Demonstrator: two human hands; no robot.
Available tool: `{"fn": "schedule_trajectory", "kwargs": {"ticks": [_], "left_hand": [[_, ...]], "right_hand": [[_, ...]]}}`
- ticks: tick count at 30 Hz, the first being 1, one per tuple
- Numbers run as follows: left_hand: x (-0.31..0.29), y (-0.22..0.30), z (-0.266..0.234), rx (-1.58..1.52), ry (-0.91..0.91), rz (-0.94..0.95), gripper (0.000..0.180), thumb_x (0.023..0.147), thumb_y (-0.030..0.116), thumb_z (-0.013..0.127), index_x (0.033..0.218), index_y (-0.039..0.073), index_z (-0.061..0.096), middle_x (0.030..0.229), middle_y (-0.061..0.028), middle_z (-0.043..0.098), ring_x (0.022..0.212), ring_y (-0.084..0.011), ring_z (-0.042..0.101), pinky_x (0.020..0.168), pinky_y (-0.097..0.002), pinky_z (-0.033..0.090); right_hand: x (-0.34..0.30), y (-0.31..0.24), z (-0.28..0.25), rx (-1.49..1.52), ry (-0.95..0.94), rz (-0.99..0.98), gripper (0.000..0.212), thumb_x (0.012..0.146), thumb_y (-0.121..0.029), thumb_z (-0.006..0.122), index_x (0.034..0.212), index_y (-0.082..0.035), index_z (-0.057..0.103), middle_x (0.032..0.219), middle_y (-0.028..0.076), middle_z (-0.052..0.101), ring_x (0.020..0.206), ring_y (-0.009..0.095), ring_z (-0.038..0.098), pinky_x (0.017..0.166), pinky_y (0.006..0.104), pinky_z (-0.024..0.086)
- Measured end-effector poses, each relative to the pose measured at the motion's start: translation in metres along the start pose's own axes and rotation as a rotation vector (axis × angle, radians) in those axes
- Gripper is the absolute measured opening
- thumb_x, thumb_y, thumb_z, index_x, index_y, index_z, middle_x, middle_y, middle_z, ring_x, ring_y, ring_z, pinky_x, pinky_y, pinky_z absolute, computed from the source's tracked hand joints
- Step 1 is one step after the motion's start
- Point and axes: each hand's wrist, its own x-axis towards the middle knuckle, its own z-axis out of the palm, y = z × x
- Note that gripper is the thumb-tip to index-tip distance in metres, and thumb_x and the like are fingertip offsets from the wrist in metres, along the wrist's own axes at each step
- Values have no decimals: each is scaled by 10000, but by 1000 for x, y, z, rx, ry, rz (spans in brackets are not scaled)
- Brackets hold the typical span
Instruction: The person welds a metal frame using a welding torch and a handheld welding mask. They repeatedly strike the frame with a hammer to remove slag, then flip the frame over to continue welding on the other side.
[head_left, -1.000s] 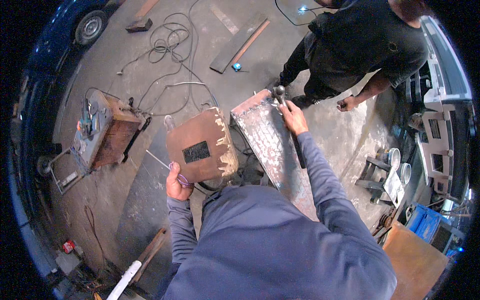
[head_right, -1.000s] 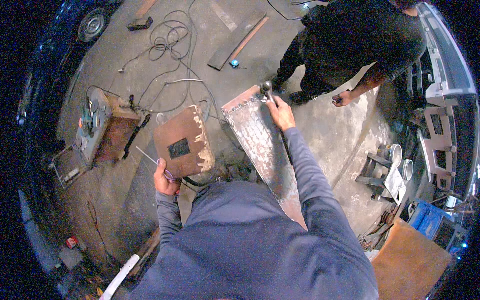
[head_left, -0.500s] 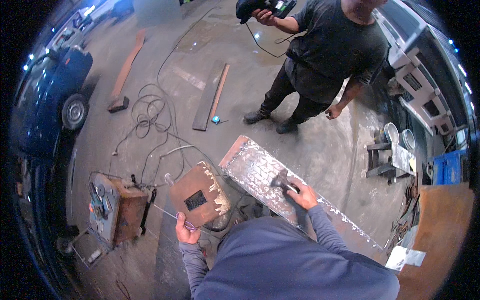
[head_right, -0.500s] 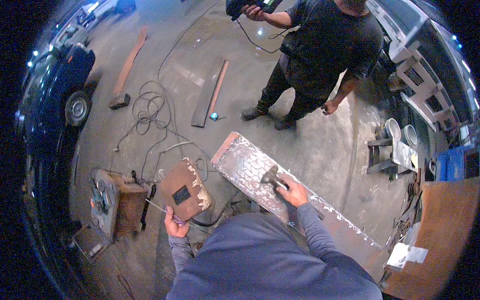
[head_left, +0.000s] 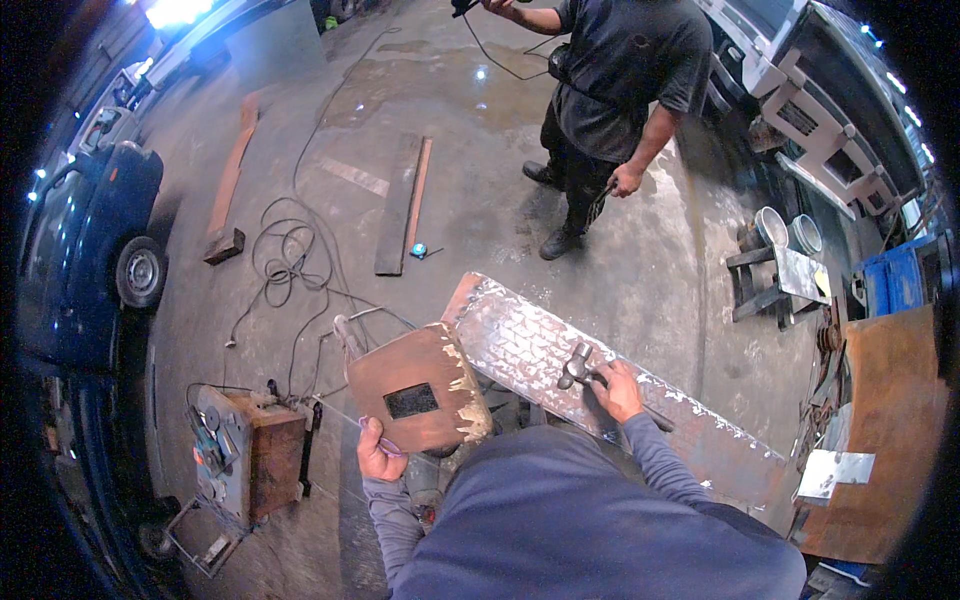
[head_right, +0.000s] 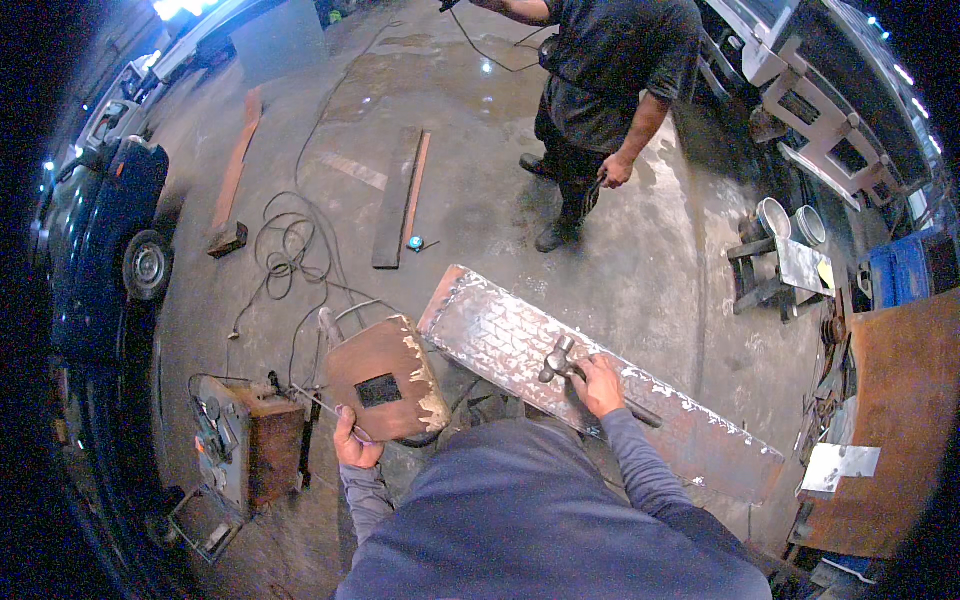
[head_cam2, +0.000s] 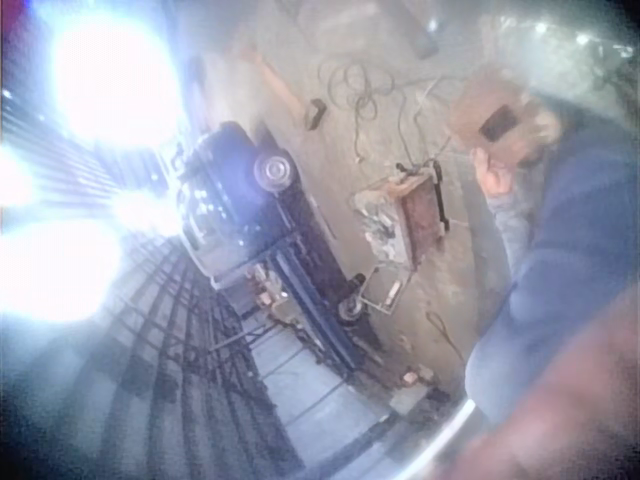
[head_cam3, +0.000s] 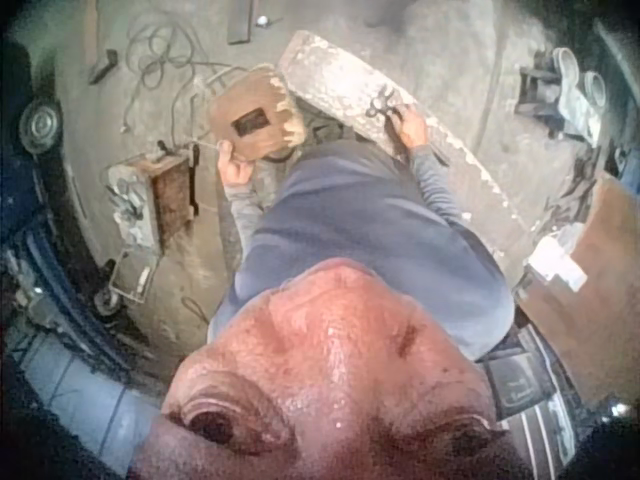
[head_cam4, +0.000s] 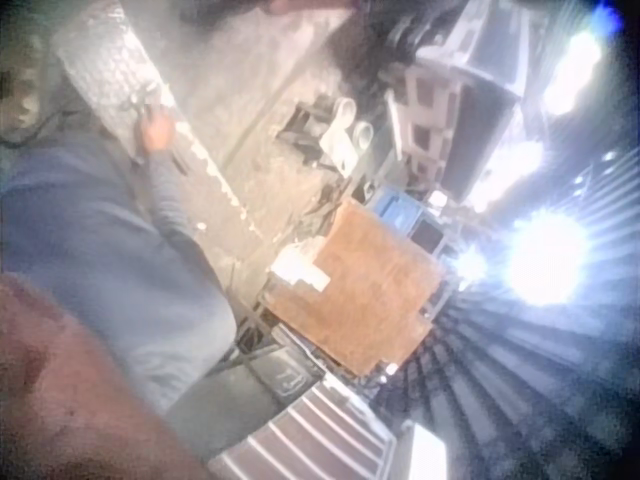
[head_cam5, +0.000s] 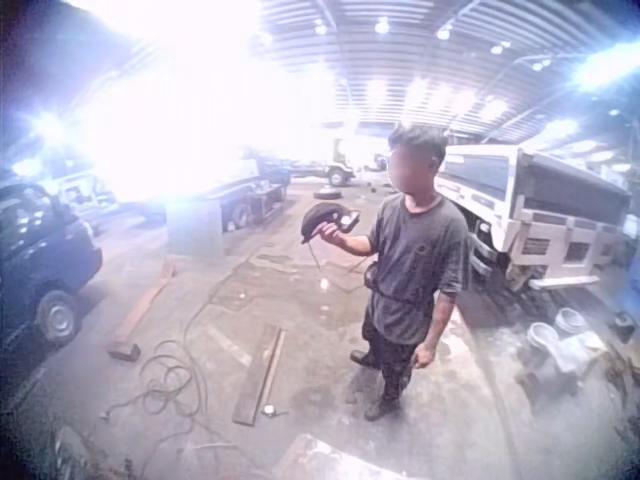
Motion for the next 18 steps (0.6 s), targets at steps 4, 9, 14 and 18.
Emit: {"fn": "schedule_trajectory", "kwargs": {"ticks": [4, 9, 14, 18], "left_hand": [[-2, 6, 21, 31, -128, -27, 444, 899, 282, 572, 1281, 76, 476, 1194, -158, 592, 1068, -352, 589, 933, -520, 457], [10, 7, 43, 12, -246, -16, 450, 899, 215, 570, 1303, 57, 446, 1259, -142, 549, 1113, -321, 566, 948, -507, 460], [-5, 29, 104, 180, -363, -62, 528, 835, 146, 635, 1295, -12, 429, 1187, -112, 571, 1073, -237, 579, 921, -377, 473], [-5, 32, 115, 380, -470, -128, 600, 789, 194, 714, 1280, -25, 445, 1170, -109, 579, 1045, -208, 585, 892, -349, 485]], "right_hand": [[40, -53, 0, 548, -170, -26, 237, 831, -183, 615, 1014, -36, 645, 922, 109, 658, 860, 227, 612, 797, 330, 474], [95, -152, 40, 921, -494, -145, 269, 920, -206, 530, 1096, -7, 568, 909, 65, 611, 808, 117, 566, 770, 287, 478], [97, -192, 76, 1064, -612, -1, 269, 922, -217, 531, 1096, -12, 556, 903, 67, 605, 790, 125, 567, 751, 293, 485], [97, -203, 84, 1209, -608, 113, 271, 925, -226, 532, 1095, -17, 547, 898, 69, 600, 776, 131, 568, 736, 298, 490]]}}
